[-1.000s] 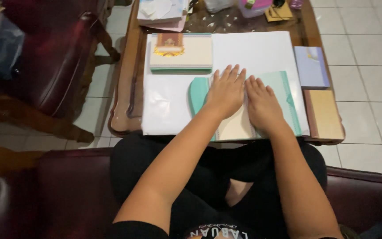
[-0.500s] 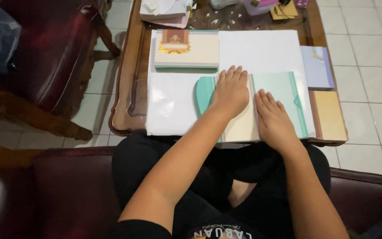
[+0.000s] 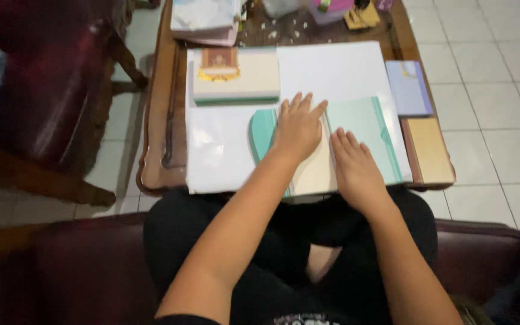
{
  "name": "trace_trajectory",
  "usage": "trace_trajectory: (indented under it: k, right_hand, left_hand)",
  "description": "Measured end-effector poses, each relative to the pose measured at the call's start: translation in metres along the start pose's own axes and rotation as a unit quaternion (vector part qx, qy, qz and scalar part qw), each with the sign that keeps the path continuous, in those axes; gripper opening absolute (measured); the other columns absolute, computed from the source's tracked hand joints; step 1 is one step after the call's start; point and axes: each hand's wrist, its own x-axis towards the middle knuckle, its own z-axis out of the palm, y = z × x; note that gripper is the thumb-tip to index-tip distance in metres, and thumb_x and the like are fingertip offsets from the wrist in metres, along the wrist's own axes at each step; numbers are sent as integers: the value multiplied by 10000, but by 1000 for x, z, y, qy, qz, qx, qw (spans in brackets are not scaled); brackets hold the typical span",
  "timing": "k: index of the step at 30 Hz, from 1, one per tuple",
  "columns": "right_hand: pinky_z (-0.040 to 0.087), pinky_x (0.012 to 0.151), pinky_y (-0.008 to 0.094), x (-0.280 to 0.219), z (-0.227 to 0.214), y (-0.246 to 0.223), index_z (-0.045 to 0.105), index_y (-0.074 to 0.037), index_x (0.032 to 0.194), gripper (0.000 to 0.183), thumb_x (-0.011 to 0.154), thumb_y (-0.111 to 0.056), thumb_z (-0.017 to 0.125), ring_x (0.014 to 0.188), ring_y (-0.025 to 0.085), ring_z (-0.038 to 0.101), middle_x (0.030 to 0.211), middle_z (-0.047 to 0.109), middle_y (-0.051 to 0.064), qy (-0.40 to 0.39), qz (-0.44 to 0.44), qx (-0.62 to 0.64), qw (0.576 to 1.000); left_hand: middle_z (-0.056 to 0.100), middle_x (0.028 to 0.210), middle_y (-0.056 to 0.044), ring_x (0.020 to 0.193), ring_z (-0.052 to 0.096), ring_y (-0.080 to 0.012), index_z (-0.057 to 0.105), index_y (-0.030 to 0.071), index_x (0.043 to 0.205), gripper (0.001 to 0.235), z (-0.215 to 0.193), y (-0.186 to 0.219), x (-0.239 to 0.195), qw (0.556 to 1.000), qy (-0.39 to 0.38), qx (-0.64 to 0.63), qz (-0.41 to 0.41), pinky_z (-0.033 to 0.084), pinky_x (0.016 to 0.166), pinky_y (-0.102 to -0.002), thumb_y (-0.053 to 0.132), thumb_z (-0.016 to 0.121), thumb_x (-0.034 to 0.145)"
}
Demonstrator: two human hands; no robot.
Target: Assembling paper invitations by folding the printed cards and inserting them into decorative folders.
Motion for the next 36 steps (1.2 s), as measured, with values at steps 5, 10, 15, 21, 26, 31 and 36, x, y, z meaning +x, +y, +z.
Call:
trace_trajectory:
  k: [5,10,15,21,26,31,36]
  right_hand:
    - [254,1211,510,28,9,12,336,-66,1610,580,1037,-149,334,1536,344,277,1668,315,160,3,0,-1,1000]
    - [204,1239,482,62,8,18,313,-79,1626,577,1051,-129,306,1561,301,232,1691,282,117,3,6,6,1000]
    - [199,1240,472,26,4,7,319,-75,1617,570,1054,-158,302,1559,301,238,1686,284,137,3,15,-9,1000]
    - [217,1223,479,-23,8,7,318,-60,1617,554,1081,-190,368,1525,329,290,1659,329,163,55,-24,-10,998]
    - [214,1231,507,-18,-18,20,286,-15,1604,564,1086,-237,313,1493,366,346,1571,438,209,48,13,244,968]
    - [332,1197,519,-19,-22,22,295,63,1560,483,1097,-77,282,1295,408,584,1262,664,260,151,50,523,837]
    - [293,1192,495,-25,-38,12,332,52,1547,486,1067,-22,344,1291,350,600,1233,686,220,144,89,551,817]
  left_hand:
    - [617,1407,-190,1415,499,-397,649,228,1382,441,-3,2,-2,1000,-6,-12,-15,334,1162,-577,171,475,981]
    - [619,1404,-197,1418,497,-396,640,222,1396,438,-9,5,-2,1000,-23,-5,-20,321,1173,-570,185,472,993]
    - [601,1434,-199,1442,469,-394,624,231,1417,444,-8,3,1,998,-46,-18,-26,300,1186,-578,213,466,1003]
    - [522,1496,-251,1465,390,-463,645,150,1381,411,-19,14,-6,997,-16,-1,81,309,1177,-629,160,546,982]
    - [464,1556,-186,1517,296,-413,637,197,1349,508,-36,6,-7,975,-133,-25,175,255,1218,-611,420,676,894]
    - [184,1683,-258,1566,75,-458,482,280,1513,1224,-97,23,-2,936,-338,4,99,98,1232,-633,707,927,456]
    - [188,1678,-258,1571,99,-411,566,217,1387,1193,-95,34,7,930,-306,116,168,146,1234,-627,765,906,384]
